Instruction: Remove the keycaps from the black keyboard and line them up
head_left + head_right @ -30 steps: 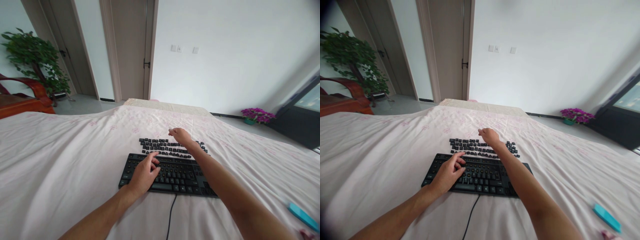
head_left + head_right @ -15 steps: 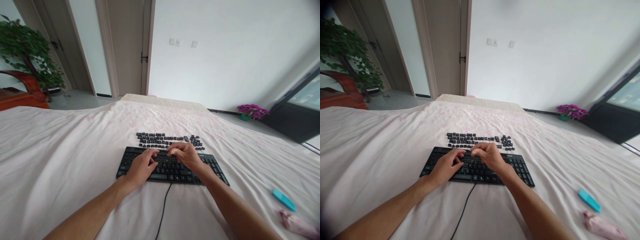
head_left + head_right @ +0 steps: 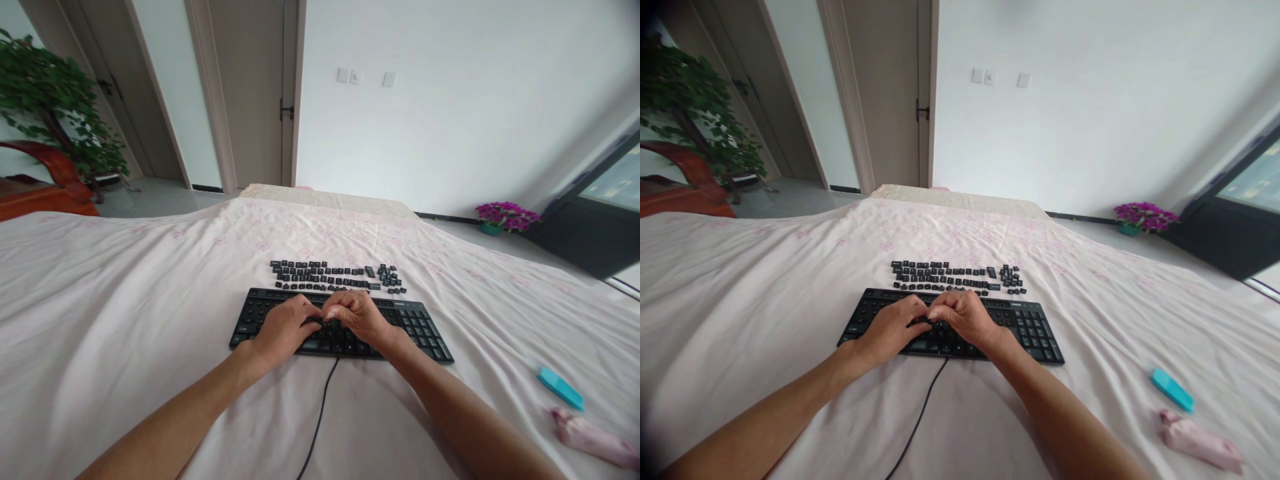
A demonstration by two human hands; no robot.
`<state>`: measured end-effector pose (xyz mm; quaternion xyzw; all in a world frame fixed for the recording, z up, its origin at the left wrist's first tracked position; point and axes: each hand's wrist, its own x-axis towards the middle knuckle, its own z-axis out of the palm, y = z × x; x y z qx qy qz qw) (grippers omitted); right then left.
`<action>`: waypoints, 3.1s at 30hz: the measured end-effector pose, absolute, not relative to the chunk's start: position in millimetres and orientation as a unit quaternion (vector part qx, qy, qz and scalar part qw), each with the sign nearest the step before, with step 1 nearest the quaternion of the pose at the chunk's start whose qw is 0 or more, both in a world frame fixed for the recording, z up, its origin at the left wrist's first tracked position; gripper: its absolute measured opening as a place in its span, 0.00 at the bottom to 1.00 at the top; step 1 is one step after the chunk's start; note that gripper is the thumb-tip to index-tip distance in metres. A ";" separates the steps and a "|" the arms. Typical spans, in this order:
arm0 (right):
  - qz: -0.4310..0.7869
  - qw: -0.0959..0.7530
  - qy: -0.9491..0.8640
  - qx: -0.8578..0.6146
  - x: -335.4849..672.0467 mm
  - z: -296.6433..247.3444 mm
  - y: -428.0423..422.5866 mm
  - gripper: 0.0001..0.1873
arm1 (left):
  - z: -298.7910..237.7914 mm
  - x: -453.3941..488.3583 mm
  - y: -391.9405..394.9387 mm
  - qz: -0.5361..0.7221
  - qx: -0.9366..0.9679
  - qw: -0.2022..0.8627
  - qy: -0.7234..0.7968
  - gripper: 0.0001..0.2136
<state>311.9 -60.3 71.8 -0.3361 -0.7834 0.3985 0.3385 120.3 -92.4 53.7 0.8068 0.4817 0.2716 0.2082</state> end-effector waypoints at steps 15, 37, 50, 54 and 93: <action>0.217 0.377 -0.845 -0.310 305.0 49.8 -65.8 0.27 | 46.4 139.4 -90.9 0.282 0.778 0.180 0.531 0.11; 0.121 0.443 -0.857 -0.232 300.2 49.2 -72.1 0.23 | 43.1 136.5 -89.0 0.281 0.773 0.201 0.532 0.12; 0.243 0.370 -0.823 -0.356 288.6 49.7 -63.8 0.30 | 45.8 138.8 -87.7 0.271 0.760 0.194 0.558 0.09; 0.188 0.413 -0.842 -0.293 293.5 42.8 -67.2 0.27 | 46.0 138.5 -87.9 0.269 0.766 0.204 0.548 0.09; 0.079 0.200 -0.854 -0.473 308.0 92.7 -51.7 0.08 | 38.4 134.9 -84.4 0.473 0.603 0.391 0.510 0.22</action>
